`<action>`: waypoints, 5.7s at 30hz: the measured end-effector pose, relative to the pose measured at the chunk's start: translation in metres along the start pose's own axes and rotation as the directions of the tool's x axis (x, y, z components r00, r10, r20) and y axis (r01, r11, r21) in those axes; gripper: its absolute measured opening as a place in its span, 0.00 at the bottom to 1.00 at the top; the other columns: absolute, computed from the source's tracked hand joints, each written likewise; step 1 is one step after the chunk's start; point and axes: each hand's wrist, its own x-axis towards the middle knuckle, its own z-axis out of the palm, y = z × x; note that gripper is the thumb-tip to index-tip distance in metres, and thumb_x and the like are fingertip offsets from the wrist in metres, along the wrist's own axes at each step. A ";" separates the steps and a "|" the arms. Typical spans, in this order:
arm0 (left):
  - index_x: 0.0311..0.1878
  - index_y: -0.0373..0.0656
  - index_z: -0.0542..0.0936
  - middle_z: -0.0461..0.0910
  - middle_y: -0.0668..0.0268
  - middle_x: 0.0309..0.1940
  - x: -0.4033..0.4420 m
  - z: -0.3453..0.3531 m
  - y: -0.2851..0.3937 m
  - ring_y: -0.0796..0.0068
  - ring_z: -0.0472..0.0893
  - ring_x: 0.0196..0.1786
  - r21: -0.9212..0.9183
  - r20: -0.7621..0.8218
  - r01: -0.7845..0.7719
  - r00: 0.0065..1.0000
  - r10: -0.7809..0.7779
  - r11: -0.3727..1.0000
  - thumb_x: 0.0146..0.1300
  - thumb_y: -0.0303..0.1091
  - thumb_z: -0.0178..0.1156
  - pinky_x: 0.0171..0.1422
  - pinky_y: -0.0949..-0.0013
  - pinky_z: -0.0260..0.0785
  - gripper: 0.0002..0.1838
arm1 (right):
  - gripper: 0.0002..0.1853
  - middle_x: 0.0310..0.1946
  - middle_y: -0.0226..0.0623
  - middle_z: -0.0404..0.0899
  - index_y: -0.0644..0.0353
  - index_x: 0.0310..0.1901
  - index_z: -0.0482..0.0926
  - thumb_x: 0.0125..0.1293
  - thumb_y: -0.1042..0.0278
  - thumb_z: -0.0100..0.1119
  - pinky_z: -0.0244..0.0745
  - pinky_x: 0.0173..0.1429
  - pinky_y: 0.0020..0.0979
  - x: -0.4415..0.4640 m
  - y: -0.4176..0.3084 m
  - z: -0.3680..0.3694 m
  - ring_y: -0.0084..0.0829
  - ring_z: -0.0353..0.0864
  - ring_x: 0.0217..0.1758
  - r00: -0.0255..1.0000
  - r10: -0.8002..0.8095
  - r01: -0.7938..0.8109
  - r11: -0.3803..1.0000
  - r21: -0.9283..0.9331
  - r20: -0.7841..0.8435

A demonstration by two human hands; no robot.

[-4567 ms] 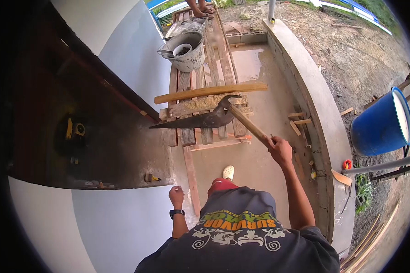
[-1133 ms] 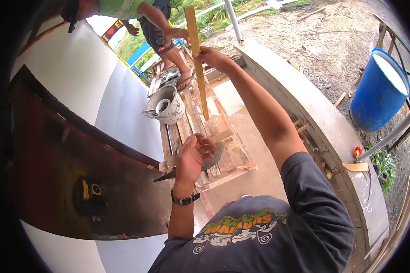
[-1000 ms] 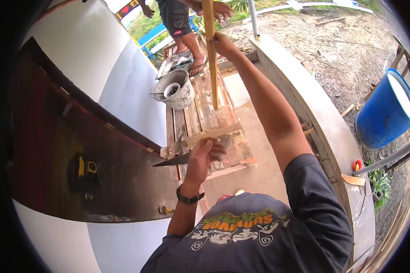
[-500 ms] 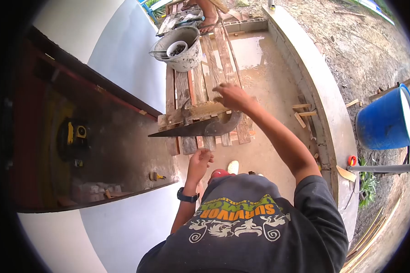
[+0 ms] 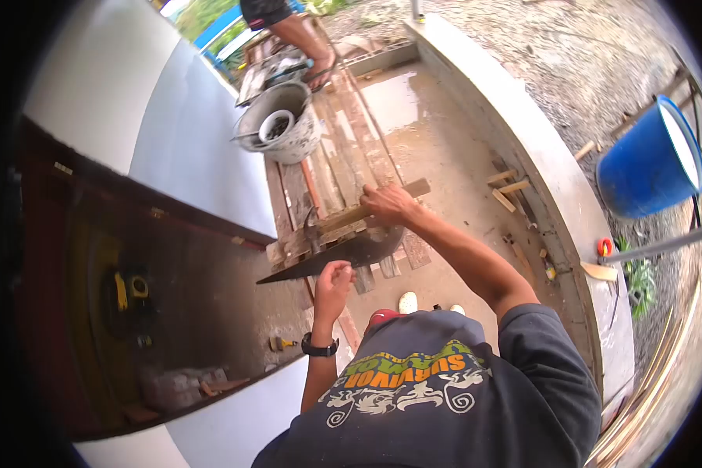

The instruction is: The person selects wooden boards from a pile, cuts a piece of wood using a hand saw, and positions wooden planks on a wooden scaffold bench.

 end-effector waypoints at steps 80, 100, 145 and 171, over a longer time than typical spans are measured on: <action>0.59 0.39 0.78 0.86 0.56 0.44 -0.393 1.000 -0.107 0.64 0.87 0.36 0.723 0.554 -0.573 0.146 -0.820 0.386 0.77 0.42 0.59 0.40 0.62 0.82 0.17 | 0.23 0.52 0.52 0.88 0.62 0.58 0.85 0.69 0.54 0.64 0.80 0.64 0.47 -1.203 -0.180 0.483 0.50 0.87 0.58 -0.780 0.145 0.410 -0.615 0.673 0.608; 0.63 0.40 0.76 0.89 0.58 0.44 -1.038 1.282 -0.230 0.68 0.87 0.43 0.436 0.543 -0.693 -0.306 -0.782 0.574 0.76 0.52 0.61 0.46 0.61 0.79 0.26 | 0.27 0.58 0.55 0.83 0.65 0.67 0.76 0.72 0.58 0.66 0.75 0.69 0.49 -1.729 -0.318 0.540 0.55 0.81 0.63 -0.976 0.023 0.149 -0.657 0.739 0.217; 0.66 0.40 0.75 0.86 0.58 0.52 -1.115 1.038 -0.198 0.67 0.88 0.50 0.549 0.830 0.115 0.049 -0.556 0.828 0.82 0.45 0.55 0.51 0.65 0.80 0.21 | 0.27 0.58 0.63 0.72 0.76 0.59 0.65 0.63 0.75 0.66 0.79 0.60 0.49 -1.701 -0.218 0.346 0.57 0.81 0.58 -0.635 0.772 -0.188 -0.177 0.966 0.018; 0.66 0.39 0.76 0.86 0.58 0.52 -1.159 1.128 -0.088 0.67 0.88 0.53 0.365 0.919 0.322 0.027 -0.394 0.874 0.84 0.42 0.53 0.55 0.64 0.81 0.19 | 0.32 0.47 0.36 0.79 0.69 0.75 0.67 0.73 0.63 0.50 0.79 0.56 0.38 -1.761 -0.255 0.321 0.30 0.81 0.50 0.122 0.989 0.989 -0.114 -0.094 0.082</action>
